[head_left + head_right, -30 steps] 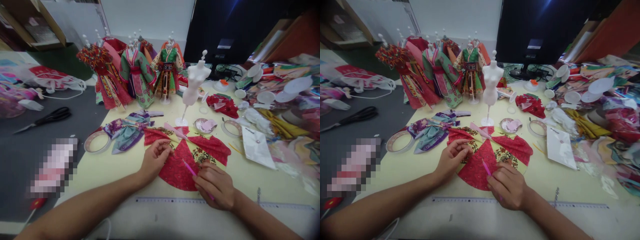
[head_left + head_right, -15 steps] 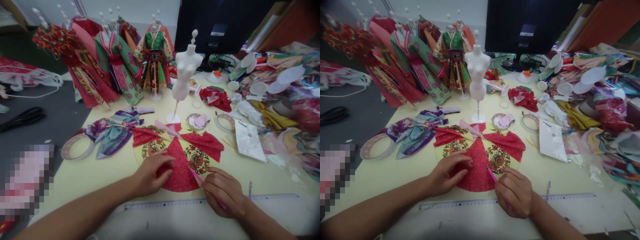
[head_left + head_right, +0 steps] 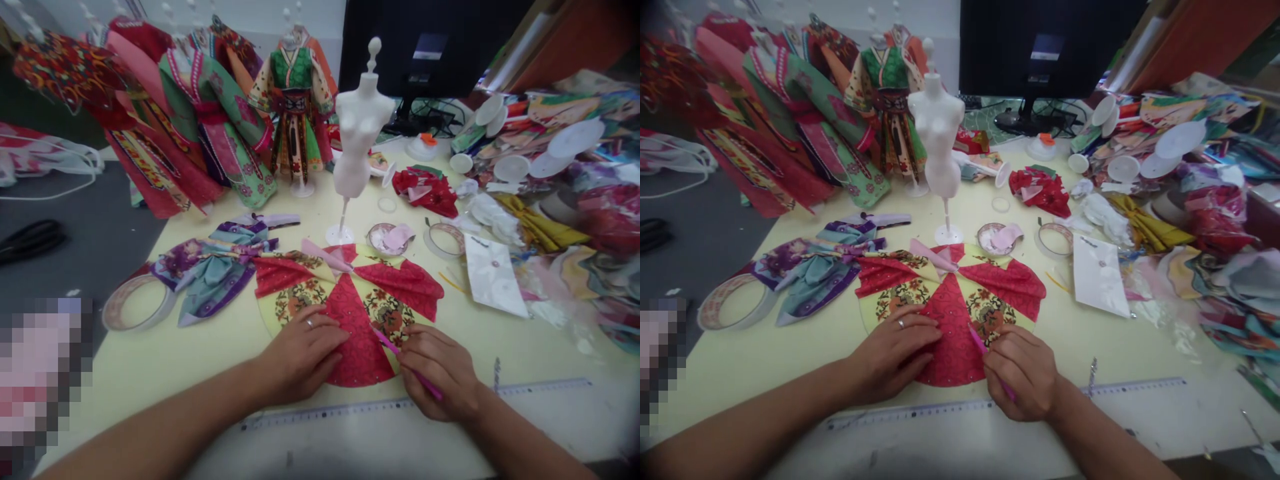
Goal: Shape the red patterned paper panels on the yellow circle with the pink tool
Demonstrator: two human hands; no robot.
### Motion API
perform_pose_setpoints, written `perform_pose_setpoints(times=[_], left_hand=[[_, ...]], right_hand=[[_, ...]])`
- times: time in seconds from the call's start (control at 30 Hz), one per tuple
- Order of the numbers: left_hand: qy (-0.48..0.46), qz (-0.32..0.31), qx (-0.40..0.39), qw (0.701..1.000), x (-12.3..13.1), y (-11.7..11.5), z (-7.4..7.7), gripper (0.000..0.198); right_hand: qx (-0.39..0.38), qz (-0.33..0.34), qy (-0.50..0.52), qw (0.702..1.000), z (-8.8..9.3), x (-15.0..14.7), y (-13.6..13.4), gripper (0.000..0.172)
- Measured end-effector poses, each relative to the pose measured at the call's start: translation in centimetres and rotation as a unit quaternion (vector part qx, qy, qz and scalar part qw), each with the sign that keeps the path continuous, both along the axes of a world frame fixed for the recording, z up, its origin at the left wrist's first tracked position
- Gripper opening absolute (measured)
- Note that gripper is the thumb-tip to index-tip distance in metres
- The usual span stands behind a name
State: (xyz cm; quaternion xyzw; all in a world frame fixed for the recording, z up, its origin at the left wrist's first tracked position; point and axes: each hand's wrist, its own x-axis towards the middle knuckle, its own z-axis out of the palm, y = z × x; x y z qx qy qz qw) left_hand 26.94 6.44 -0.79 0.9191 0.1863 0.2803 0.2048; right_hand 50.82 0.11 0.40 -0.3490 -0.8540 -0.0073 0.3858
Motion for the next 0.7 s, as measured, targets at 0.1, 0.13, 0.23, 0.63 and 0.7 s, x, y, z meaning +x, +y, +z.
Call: perform_pose_setpoints(times=[0.1,0.13,0.23,0.63,0.7], left_hand=[[0.004,-0.013,0.004,1.000,0.0,0.0,-0.1,0.026],[0.007,-0.016,0.004,1.000,0.0,0.0,-0.1,0.026],[0.016,-0.028,0.011,0.999,0.0,-0.1,-0.1,0.026],[0.060,-0.109,0.028,0.992,0.5,-0.9,0.9,0.023],[0.060,-0.113,0.028,0.991,0.5,-0.9,0.9,0.023]], right_hand=[[0.000,-0.003,0.011,1.000,0.2,0.1,0.0,0.017],[-0.005,-0.001,0.013,1.000,0.3,0.1,0.0,0.017],[-0.022,0.014,0.016,1.000,0.5,0.1,-0.1,0.017],[-0.052,0.054,0.009,0.997,0.6,-0.1,-1.0,0.015],[-0.054,0.055,0.006,0.997,0.6,-0.2,-1.1,0.015]])
